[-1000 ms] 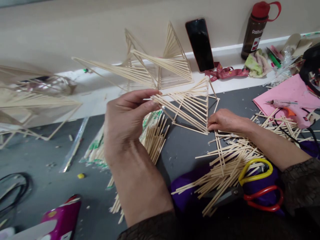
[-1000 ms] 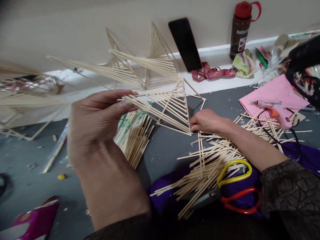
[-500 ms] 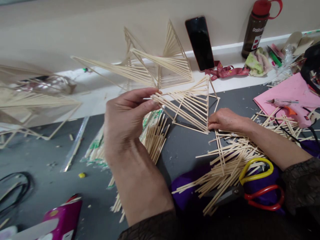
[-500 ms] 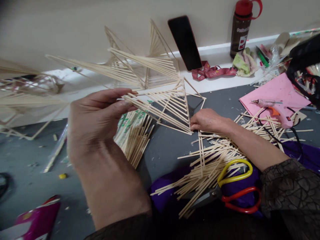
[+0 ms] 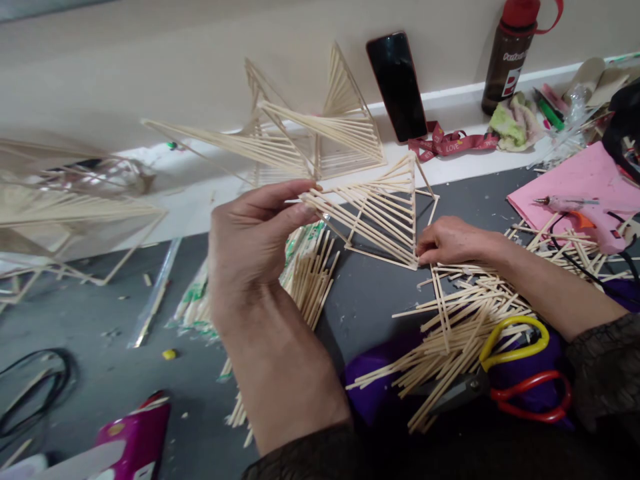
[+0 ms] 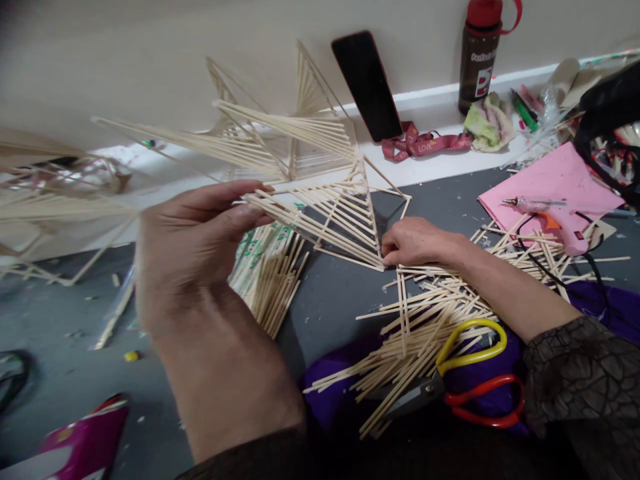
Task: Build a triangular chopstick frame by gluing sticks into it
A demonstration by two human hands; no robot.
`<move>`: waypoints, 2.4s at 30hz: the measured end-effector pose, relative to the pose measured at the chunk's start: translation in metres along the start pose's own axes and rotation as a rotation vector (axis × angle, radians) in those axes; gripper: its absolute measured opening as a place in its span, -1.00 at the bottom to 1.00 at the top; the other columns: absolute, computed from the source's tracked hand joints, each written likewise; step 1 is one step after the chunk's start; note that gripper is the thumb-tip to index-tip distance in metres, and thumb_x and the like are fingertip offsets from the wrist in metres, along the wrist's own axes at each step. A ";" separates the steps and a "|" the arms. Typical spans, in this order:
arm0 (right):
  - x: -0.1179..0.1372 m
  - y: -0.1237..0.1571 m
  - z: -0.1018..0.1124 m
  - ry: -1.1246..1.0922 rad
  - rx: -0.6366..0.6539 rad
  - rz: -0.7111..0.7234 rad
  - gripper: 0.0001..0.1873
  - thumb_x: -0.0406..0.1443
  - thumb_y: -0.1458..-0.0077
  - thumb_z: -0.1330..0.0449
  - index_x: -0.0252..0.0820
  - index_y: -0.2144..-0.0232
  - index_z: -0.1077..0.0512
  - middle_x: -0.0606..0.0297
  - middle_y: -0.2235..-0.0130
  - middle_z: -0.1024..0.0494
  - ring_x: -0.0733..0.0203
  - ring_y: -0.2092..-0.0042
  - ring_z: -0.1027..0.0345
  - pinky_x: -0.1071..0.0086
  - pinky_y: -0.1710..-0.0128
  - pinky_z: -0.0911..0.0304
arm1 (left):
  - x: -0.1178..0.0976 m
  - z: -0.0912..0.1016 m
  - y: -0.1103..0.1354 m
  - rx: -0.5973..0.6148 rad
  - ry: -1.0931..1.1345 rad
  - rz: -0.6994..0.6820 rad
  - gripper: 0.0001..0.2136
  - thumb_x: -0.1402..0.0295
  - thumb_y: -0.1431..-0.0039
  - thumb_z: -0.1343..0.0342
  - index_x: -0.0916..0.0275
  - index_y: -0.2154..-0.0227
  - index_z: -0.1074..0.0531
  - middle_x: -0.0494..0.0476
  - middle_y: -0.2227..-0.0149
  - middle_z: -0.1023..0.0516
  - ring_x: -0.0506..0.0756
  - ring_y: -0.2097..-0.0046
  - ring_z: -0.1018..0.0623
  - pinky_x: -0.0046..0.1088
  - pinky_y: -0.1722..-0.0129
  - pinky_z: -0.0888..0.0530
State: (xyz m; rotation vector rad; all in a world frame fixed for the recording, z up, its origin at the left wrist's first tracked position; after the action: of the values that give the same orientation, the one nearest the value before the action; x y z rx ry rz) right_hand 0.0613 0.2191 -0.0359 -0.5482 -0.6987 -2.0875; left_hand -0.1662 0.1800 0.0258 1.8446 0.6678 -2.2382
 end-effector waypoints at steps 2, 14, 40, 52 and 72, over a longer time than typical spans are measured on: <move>0.000 0.000 0.000 -0.008 -0.002 -0.017 -0.81 -0.21 -0.07 -0.26 -0.20 0.33 -0.61 0.26 0.36 -0.62 0.29 0.35 -0.39 0.42 0.40 -0.02 | -0.001 -0.001 0.000 -0.001 -0.001 0.003 -0.72 0.50 0.27 -0.36 0.14 0.38 -0.64 -0.02 0.38 -0.67 -0.02 0.39 -0.56 -0.50 0.33 -0.56; 0.000 -0.003 -0.003 -0.120 -0.073 -0.045 -0.85 -0.32 -0.04 -0.21 -0.22 0.46 -0.59 0.29 0.46 -0.58 0.33 0.40 -0.35 0.42 0.41 -0.04 | 0.000 -0.001 0.000 -0.010 0.002 0.025 -0.70 0.49 0.29 -0.36 0.15 0.37 -0.63 0.00 0.37 -0.66 0.01 0.36 -0.58 -0.42 0.25 -0.58; 0.003 -0.002 -0.005 -0.125 -0.064 -0.007 -0.83 -0.32 -0.10 -0.19 -0.22 0.44 -0.57 0.27 0.42 -0.59 0.32 0.38 -0.36 0.43 0.39 -0.04 | 0.008 0.004 -0.001 -0.009 0.060 0.055 -0.69 0.51 0.27 -0.39 0.23 0.34 -0.62 0.03 0.37 -0.68 -0.01 0.38 -0.60 -0.46 0.30 -0.57; -0.003 -0.004 -0.009 -0.067 -0.088 0.019 -0.80 -0.25 -0.11 -0.19 -0.19 0.40 -0.60 0.26 0.37 -0.62 0.31 0.36 -0.37 0.41 0.40 -0.02 | 0.007 0.002 -0.002 0.007 0.100 0.023 -0.71 0.50 0.30 -0.41 0.18 0.39 -0.64 0.01 0.39 -0.68 -0.03 0.40 -0.62 -0.56 0.35 -0.57; -0.001 -0.006 -0.011 -0.041 -0.082 0.002 -0.84 -0.28 -0.11 -0.19 -0.18 0.38 -0.58 0.21 0.31 -0.63 0.23 0.29 -0.39 0.40 0.40 -0.01 | 0.011 0.008 -0.001 -0.030 0.028 0.098 -0.71 0.48 0.30 -0.39 0.14 0.38 -0.64 0.00 0.36 -0.67 -0.01 0.34 -0.60 -0.44 0.21 -0.56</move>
State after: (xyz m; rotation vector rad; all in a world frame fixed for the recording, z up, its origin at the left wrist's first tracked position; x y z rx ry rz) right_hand 0.0554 0.2155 -0.0470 -0.6384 -0.6378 -2.1158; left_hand -0.1759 0.1791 0.0168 1.8563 0.5977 -2.1333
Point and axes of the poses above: each hand's wrist, its own y-axis away from the middle knuckle, its own z-axis out of the back of the hand, x = y × z, the point moved 5 cm from there along -y, towards the middle knuckle
